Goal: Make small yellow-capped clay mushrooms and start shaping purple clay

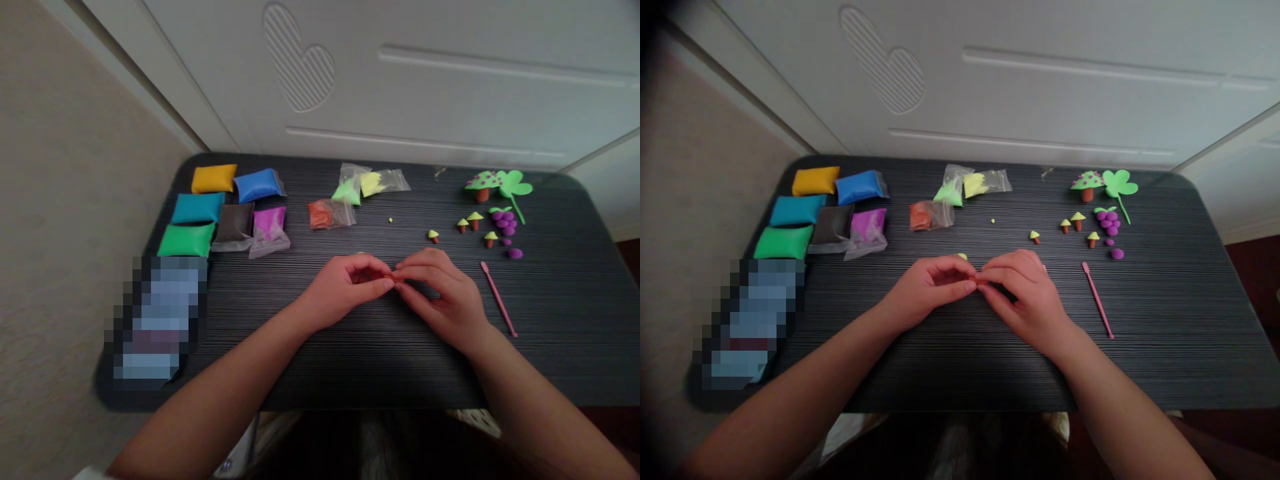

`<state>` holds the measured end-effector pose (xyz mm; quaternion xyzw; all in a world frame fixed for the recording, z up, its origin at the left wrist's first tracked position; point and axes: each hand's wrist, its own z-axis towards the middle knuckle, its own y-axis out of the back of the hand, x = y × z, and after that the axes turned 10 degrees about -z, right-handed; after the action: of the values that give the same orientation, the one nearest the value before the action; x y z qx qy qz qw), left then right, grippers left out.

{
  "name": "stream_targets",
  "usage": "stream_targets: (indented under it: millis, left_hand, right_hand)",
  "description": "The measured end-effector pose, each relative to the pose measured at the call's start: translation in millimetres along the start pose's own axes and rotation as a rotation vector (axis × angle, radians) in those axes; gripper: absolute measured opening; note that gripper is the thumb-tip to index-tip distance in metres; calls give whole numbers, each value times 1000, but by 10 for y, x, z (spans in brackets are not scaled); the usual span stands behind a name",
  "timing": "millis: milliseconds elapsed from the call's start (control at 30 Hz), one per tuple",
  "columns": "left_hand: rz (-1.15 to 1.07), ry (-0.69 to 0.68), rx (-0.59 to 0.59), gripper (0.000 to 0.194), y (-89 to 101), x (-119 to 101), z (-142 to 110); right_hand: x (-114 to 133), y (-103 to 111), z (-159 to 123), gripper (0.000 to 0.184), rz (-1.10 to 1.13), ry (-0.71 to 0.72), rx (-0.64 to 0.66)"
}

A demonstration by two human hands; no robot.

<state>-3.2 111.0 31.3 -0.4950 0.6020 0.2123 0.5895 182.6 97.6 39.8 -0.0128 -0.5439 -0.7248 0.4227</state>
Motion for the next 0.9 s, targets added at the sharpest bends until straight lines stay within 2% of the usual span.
stream_targets:
  millis: [267,533,767,900]
  left_hand:
    - [-88,-29,-8,14,3,-8,-7]
    - [137,-119,-39,15,0,13,-27]
    - [310,-364,-122,13,-7,7,-38]
    - [312,-369,-145,11,-12,7,-38]
  right_hand:
    - [17,14,-13,26,35,-65,-21]
    - [18,2,-12,24,8,-38,-21]
    - [41,-10,2,21,14,-78,-47]
    - [47,-13,-2,23,25,-89,-46]
